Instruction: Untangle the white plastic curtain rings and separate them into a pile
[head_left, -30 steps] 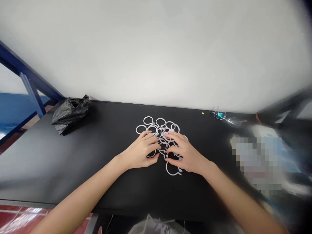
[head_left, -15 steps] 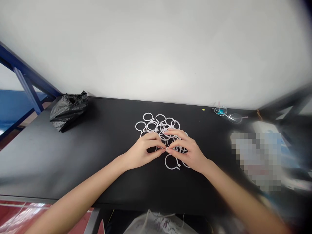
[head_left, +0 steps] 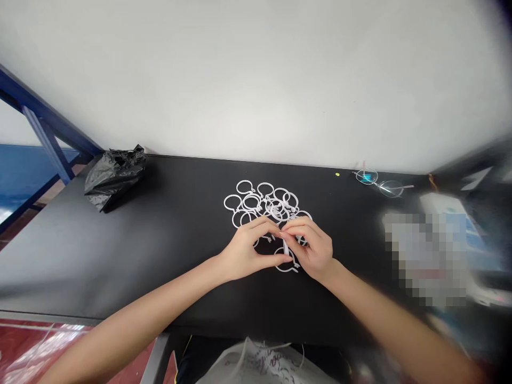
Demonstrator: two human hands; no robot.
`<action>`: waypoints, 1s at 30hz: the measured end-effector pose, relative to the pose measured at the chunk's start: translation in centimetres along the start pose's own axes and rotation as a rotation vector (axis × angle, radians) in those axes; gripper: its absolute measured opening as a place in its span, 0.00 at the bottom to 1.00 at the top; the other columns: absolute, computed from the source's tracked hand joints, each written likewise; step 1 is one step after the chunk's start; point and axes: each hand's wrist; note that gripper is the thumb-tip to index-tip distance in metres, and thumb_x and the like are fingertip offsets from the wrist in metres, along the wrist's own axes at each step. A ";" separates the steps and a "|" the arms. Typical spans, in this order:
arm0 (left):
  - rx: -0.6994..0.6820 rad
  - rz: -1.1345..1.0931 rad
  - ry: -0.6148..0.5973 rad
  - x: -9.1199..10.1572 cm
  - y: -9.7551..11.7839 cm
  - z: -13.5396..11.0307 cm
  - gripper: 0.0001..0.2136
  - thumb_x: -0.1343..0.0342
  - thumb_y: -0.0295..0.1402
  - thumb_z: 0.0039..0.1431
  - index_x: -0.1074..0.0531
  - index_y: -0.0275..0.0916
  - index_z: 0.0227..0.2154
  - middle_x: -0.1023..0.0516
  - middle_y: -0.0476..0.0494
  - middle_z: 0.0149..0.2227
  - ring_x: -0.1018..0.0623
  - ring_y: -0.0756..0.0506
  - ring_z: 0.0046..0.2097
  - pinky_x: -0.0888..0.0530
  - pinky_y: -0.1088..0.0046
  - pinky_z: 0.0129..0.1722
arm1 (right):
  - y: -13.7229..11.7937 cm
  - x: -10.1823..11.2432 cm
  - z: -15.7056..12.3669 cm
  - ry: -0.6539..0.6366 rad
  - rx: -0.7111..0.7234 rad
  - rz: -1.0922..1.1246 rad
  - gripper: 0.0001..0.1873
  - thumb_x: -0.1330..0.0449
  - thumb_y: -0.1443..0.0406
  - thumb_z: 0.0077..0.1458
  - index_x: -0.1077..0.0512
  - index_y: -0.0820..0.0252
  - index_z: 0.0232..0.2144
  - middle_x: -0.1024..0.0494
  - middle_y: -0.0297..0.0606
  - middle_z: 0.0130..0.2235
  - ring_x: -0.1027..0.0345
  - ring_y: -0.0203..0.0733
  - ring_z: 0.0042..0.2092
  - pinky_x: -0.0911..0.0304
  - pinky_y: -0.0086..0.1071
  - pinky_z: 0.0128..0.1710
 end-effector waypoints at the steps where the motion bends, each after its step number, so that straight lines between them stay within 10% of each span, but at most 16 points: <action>1: 0.015 -0.015 0.008 -0.2 0.2 0.0 0.14 0.32 0.37 0.51 0.27 0.37 0.37 0.22 0.44 0.37 0.22 0.46 0.39 0.23 0.67 0.42 | -0.2 -0.1 0.0 0.023 0.008 0.000 0.08 0.40 0.73 0.58 0.27 0.54 0.35 0.22 0.34 0.31 0.28 0.38 0.31 0.30 0.31 0.27; 7: -0.053 -0.067 0.007 -0.2 0.9 -0.3 0.03 0.40 0.30 0.60 0.27 0.37 0.34 0.21 0.45 0.33 0.21 0.49 0.35 0.23 0.72 0.38 | -1.2 0.3 0.1 0.091 0.089 -0.023 0.13 0.38 0.73 0.56 0.25 0.51 0.41 0.19 0.36 0.34 0.24 0.41 0.32 0.27 0.35 0.28; 17: -0.643 0.487 0.189 1.3 -0.2 -0.5 0.09 0.40 0.21 0.58 0.27 0.39 0.39 0.17 0.48 0.38 0.20 0.50 0.36 0.23 0.68 0.47 | -1.8 0.2 -0.7 0.192 -0.083 0.019 0.23 0.34 0.77 0.50 0.25 0.50 0.45 0.19 0.38 0.37 0.23 0.45 0.37 0.23 0.41 0.33; 24: -0.445 0.440 0.336 1.1 -0.1 -0.4 0.24 0.45 0.52 0.59 0.34 0.39 0.49 0.22 0.39 0.39 0.22 0.43 0.40 0.25 0.64 0.40 | -4.1 0.4 -0.9 0.143 -0.083 0.113 0.27 0.36 0.81 0.49 0.24 0.50 0.47 0.19 0.38 0.39 0.23 0.42 0.38 0.23 0.38 0.35; 30: -0.474 0.379 0.285 0.8 -0.4 -0.3 0.15 0.51 0.45 0.64 0.34 0.37 0.40 0.37 0.56 0.20 0.34 0.52 0.21 0.32 0.75 0.24 | -3.6 -0.1 -1.4 0.075 -0.050 0.152 0.23 0.37 0.79 0.52 0.24 0.53 0.48 0.18 0.39 0.39 0.22 0.42 0.37 0.23 0.35 0.33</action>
Point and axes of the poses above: each hand's wrist, its own z-axis towards the middle knuckle, its own x-axis out of the back of the hand, y = z × x
